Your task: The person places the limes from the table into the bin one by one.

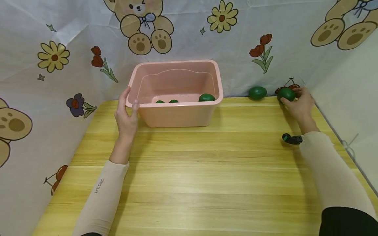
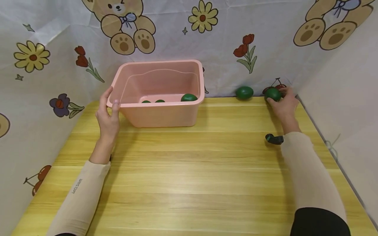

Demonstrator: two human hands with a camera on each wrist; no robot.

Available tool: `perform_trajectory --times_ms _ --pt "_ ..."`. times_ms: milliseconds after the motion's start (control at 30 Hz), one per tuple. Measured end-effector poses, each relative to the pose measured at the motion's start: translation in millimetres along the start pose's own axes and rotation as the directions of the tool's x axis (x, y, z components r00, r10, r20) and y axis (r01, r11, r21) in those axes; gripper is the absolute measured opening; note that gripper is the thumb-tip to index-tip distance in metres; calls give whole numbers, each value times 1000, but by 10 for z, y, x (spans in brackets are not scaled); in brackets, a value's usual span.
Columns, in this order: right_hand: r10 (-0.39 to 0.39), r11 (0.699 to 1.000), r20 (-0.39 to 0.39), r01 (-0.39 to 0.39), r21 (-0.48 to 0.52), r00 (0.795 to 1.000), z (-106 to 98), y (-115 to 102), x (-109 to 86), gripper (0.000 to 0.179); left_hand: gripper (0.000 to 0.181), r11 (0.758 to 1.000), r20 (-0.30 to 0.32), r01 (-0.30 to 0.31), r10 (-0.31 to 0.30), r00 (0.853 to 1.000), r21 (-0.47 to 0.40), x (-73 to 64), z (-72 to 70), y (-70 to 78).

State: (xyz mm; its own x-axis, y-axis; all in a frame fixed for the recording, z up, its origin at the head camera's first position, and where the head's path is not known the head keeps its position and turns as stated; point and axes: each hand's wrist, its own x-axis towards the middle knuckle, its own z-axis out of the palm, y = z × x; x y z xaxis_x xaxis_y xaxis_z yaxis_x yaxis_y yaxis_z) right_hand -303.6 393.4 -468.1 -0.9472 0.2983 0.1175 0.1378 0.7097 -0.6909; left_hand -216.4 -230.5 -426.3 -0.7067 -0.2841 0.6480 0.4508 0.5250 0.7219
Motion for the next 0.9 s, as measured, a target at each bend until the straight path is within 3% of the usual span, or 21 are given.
perform_trajectory --times_ms 267,367,633,900 --pt "-25 999 0 25 34 1000 53 -119 -88 75 62 1000 12 1 -1 1000 0 -16 -17 0" --pt "-66 996 -32 68 50 997 45 -224 -155 71 62 1000 18 -6 6 1000 -5 -20 -12 2" --pt "-198 978 -84 203 58 977 -10 -727 -405 66 61 1000 6 0 0 1000 4 -19 -17 14" --pt "-323 941 -68 328 79 944 -40 -1199 -695 62 61 1000 1 0 0 1000 -11 -17 -7 35"
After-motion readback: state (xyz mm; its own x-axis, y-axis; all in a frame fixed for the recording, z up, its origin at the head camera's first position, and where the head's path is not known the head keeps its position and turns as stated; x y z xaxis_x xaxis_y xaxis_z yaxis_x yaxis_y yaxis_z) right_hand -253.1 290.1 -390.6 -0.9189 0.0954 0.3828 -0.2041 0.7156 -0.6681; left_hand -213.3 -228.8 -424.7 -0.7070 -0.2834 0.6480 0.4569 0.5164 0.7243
